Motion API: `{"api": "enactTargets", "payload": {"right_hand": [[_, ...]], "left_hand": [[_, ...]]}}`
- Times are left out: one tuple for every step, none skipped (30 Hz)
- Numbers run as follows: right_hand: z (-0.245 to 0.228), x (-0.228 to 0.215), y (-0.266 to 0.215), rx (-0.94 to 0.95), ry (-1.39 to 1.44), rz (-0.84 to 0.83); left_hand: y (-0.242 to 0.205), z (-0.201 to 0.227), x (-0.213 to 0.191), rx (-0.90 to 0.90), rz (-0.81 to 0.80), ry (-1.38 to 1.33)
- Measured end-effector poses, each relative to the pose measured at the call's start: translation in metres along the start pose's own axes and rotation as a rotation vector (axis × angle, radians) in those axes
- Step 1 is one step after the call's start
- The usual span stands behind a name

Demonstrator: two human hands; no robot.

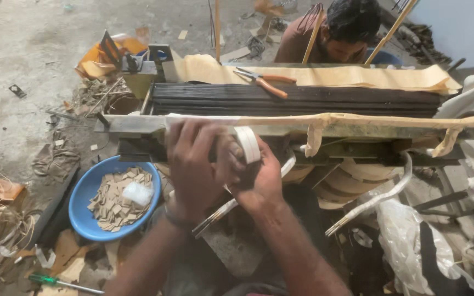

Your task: The person wraps white tape around a long metal rod clamped in a vise. They pull the tape from a roll, wrap it tightly along the rod's length, and smooth it down with their fingers. The workspace is cluttered with scrap materials and tools.

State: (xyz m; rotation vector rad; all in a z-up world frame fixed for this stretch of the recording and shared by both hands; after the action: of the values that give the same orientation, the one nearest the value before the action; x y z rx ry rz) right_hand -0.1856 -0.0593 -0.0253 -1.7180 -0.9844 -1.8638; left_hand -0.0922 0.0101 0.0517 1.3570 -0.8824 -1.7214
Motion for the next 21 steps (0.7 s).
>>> {"api": "enactTargets", "payload": {"right_hand": [[-0.002, -0.001, -0.001, -0.058, -0.096, 0.073], [-0.005, -0.004, -0.006, -0.117, -0.198, 0.157], [-0.008, -0.006, -0.010, -0.174, -0.300, 0.242], [-0.007, -0.007, -0.011, -0.119, -0.233, 0.192], [-0.008, -0.006, -0.013, -0.066, -0.165, 0.141], [-0.010, -0.005, -0.010, -0.021, -0.095, 0.078], [-0.012, -0.004, -0.011, -0.088, -0.335, 0.058], [-0.014, -0.003, -0.015, -0.164, -0.571, 0.040], [-0.017, -0.003, -0.018, -0.240, -0.807, 0.023], [-0.019, -0.005, -0.019, -0.175, -0.618, 0.036], [-0.023, -0.009, -0.019, -0.112, -0.429, 0.046], [-0.026, -0.012, -0.019, -0.046, -0.241, 0.052], [-0.034, -0.016, -0.012, -0.131, -0.260, 0.095], [-0.041, -0.021, -0.005, -0.205, -0.278, 0.146], [-0.046, -0.025, -0.001, -0.278, -0.297, 0.198], [-0.051, -0.027, 0.004, -0.253, -0.318, 0.199], [-0.055, -0.027, 0.007, -0.228, -0.339, 0.199], [-0.057, -0.028, 0.009, -0.199, -0.357, 0.208], [-0.060, -0.027, 0.011, -0.191, -0.418, 0.194], [-0.064, -0.025, 0.015, -0.185, -0.484, 0.171], [-0.068, -0.023, 0.021, -0.179, -0.551, 0.148]], "left_hand": [[-0.004, 0.007, 0.000, -0.003, -0.028, 0.033], [-0.012, 0.015, 0.000, -0.013, -0.059, 0.059], [-0.017, 0.020, 0.003, -0.022, -0.091, 0.085], [-0.019, 0.021, 0.007, -0.017, -0.104, 0.113], [-0.020, 0.022, 0.012, -0.013, -0.116, 0.140], [-0.016, 0.020, 0.018, 0.005, -0.122, 0.167], [-0.014, 0.020, 0.021, 0.015, -0.108, 0.179], [-0.010, 0.021, 0.024, 0.033, -0.099, 0.185], [-0.005, 0.021, 0.027, 0.051, -0.090, 0.192], [0.000, 0.021, 0.031, 0.075, -0.094, 0.222], [0.007, 0.017, 0.035, 0.100, -0.098, 0.251], [0.015, 0.013, 0.039, 0.122, -0.099, 0.283], [0.025, 0.008, 0.046, 0.161, -0.113, 0.244], [0.033, 0.002, 0.052, 0.188, -0.134, 0.211], [0.041, -0.004, 0.057, 0.215, -0.155, 0.177], [0.051, -0.009, 0.065, 0.240, -0.184, 0.196], [0.061, -0.014, 0.071, 0.266, -0.214, 0.215], [0.068, -0.017, 0.076, 0.287, -0.252, 0.235], [0.074, -0.022, 0.083, 0.260, -0.389, 0.236], [0.082, -0.025, 0.091, 0.235, -0.515, 0.234], [0.089, -0.029, 0.097, 0.211, -0.641, 0.232]]}}
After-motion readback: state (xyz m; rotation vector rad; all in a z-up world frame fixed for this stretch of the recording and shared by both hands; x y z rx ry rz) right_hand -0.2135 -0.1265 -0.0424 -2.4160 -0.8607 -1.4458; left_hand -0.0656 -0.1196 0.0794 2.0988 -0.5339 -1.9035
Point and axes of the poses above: each hand's wrist, its own y-axis towards the middle knuckle, its own x-axis out of the palm, z = x × y, the point moved 2 cm from there along y, towards the middle knuckle, and after that the axes turned 11 degrees about y, right-handed, at the moved point
